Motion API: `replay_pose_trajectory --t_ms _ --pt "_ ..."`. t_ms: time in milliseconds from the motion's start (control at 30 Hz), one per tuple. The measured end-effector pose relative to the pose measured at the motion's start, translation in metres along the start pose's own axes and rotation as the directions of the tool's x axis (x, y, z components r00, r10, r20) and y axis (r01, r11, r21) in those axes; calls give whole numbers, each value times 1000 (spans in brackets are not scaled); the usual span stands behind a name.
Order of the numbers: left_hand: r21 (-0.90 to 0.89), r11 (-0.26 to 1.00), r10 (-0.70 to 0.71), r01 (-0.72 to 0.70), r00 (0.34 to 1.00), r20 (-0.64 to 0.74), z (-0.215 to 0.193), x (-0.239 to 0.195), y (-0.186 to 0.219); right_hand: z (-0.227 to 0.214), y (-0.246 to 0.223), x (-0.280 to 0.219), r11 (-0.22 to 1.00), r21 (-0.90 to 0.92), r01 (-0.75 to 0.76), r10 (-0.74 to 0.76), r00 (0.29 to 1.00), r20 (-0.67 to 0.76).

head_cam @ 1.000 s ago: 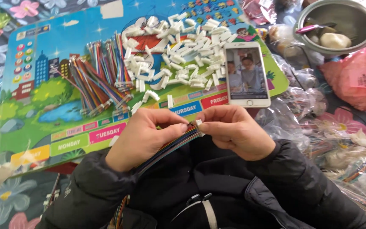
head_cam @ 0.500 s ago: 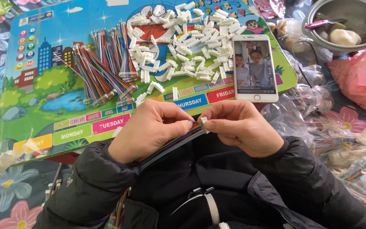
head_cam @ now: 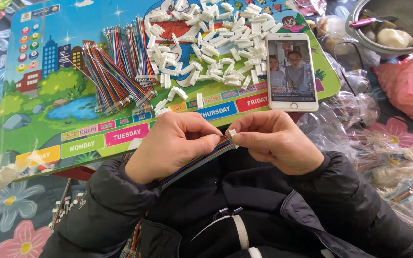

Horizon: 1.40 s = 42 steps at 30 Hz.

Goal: Assembling ribbon cables into plastic connector housings

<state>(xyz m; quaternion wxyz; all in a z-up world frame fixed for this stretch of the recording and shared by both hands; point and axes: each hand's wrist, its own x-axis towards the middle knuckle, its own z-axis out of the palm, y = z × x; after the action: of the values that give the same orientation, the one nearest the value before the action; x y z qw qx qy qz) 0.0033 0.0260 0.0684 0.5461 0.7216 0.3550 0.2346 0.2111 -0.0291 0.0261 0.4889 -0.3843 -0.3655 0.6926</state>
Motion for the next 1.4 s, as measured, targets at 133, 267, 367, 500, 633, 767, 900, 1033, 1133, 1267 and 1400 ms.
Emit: replay_pose_trajectory --t_ms 133,267,367,500,633,767,900,1033,1133,1267,1400 --pt "6 996 -85 85 996 -16 0 0 0 1 0 0 1000 -17 -12 12 1000 -6" --pt "68 996 52 -50 998 -23 2 -2 -2 0 1 0 999 -41 -20 19 1000 -24" --pt "123 989 91 -86 995 -32 3 -3 -2 1 1 0 998 -52 -26 24 999 -26" --pt "111 991 85 -80 996 -37 3 -4 -3 3 4 0 999 -32 -25 22 997 -72" --pt "191 970 153 -150 988 -4 6 -4 -2 2 6 -1 999 -31 -19 16 994 -106" --pt "110 993 32 -34 999 25 10 -9 -1 2 7 -2 1000 13 9 -7 994 -106" --pt "75 974 -212 213 977 -26 10 -8 0 4 6 -4 999 35 7 -5 997 -82" --pt "101 922 -371 375 927 -52 11 -7 6 5 5 -5 1000 -3 -28 27 998 -58" --pt "187 950 -240 250 968 -76 14 -10 5 6 5 -5 998 -52 -31 28 998 -58" --pt "288 954 -66 87 994 -82 15 -11 7 7 8 -4 996 -84 -21 16 998 -57" --pt "285 952 -91 114 991 -94 17 -10 7 6 12 -4 998 -64 -1 -3 998 -62"
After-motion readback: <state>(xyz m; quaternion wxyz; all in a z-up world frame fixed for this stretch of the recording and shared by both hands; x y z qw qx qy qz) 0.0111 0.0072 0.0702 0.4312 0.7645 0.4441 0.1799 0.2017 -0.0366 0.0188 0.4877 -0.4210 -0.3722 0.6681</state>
